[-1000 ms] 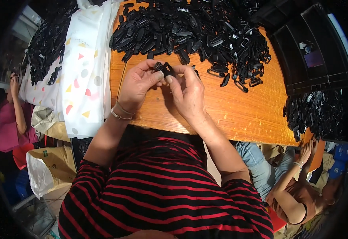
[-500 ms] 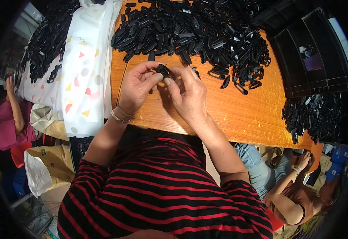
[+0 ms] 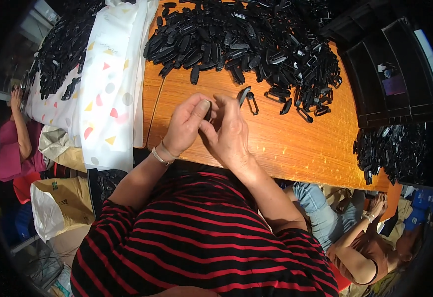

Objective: Sorting and inspecting small black hardware components on a wooden workbench in a manufacturing environment.

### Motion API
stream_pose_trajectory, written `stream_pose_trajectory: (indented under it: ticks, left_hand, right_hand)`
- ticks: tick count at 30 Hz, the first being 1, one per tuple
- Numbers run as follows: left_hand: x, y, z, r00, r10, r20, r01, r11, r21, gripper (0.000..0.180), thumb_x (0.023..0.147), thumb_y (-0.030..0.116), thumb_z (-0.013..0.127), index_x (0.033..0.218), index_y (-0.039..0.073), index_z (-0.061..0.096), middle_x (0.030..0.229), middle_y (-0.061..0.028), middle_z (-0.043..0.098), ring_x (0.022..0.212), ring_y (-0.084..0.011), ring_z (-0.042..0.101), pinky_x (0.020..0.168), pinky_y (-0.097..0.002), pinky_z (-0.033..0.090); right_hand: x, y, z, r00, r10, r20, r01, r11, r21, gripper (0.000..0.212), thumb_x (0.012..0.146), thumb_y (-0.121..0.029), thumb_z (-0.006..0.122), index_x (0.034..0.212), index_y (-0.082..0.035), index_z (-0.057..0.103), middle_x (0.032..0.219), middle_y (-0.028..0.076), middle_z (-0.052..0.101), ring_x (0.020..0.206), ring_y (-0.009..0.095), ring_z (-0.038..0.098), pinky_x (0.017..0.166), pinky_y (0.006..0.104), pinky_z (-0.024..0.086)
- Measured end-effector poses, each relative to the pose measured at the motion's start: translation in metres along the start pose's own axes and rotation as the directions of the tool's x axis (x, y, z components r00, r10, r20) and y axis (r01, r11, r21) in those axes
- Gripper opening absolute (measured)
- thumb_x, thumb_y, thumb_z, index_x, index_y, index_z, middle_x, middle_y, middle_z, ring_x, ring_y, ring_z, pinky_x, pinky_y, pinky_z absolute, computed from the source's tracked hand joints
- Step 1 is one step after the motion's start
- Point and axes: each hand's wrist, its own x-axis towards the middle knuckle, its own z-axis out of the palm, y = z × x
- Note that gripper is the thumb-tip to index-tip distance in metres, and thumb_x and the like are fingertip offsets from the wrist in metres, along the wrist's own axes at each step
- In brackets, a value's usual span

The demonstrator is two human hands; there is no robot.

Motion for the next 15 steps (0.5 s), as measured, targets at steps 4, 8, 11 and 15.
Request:
stream_pose_trajectory:
  ticks: [4,8,11,15]
  left_hand:
    - [-0.001,0.009,-0.002,0.995,-0.062,0.078,0.066,0.997,-0.044,0.028,0.104,0.023,0.046,0.091,0.002,0.058,0.082,0.0004,0.056,0.077,-0.0066,0.052,0.072,-0.0206,0.044]
    - [-0.005,0.012,-0.005,0.996,-0.084,0.038,0.087,0.992,-0.089,0.029,0.104,0.026,0.046,0.091,0.003,0.059,0.082,0.0008,0.057,0.076,-0.0060,0.052,0.070,-0.0203,0.044]
    - [0.004,0.007,-0.018,0.977,-0.202,0.067,0.210,0.967,-0.146,0.027,0.102,0.022,0.049,0.088,0.001,0.060,0.079,0.0002,0.058,0.071,-0.0060,0.053,0.068,-0.0208,0.045]
    - [0.033,0.013,-0.041,0.970,-0.182,-0.162,0.208,0.964,0.162,0.025,0.100,0.026,0.054,0.092,0.004,0.062,0.077,-0.0033,0.061,0.066,-0.0134,0.059,0.063,-0.0276,0.049]
  right_hand:
    - [-0.004,-0.005,0.005,1.000,0.018,0.024,-0.020,0.993,0.117,0.051,0.082,-0.013,0.073,0.124,-0.002,0.046,0.095,0.018,0.063,0.082,0.037,0.065,0.069,0.0398,0.053]
    - [0.000,-0.005,0.006,0.997,0.027,0.067,-0.039,0.982,0.182,0.048,0.082,-0.013,0.074,0.122,-0.002,0.049,0.092,0.017,0.064,0.078,0.034,0.065,0.068,0.0384,0.052]
    - [0.010,0.004,-0.016,0.952,0.072,0.297,-0.131,0.974,0.185,0.042,0.085,-0.016,0.075,0.119,-0.001,0.056,0.094,0.010,0.062,0.077,0.019,0.062,0.071,0.0311,0.051]
    - [0.038,0.025,-0.054,0.956,-0.212,0.204,0.256,0.941,-0.221,0.026,0.082,-0.009,0.072,0.106,-0.003,0.066,0.094,0.011,0.063,0.079,0.028,0.064,0.070,0.0352,0.053]
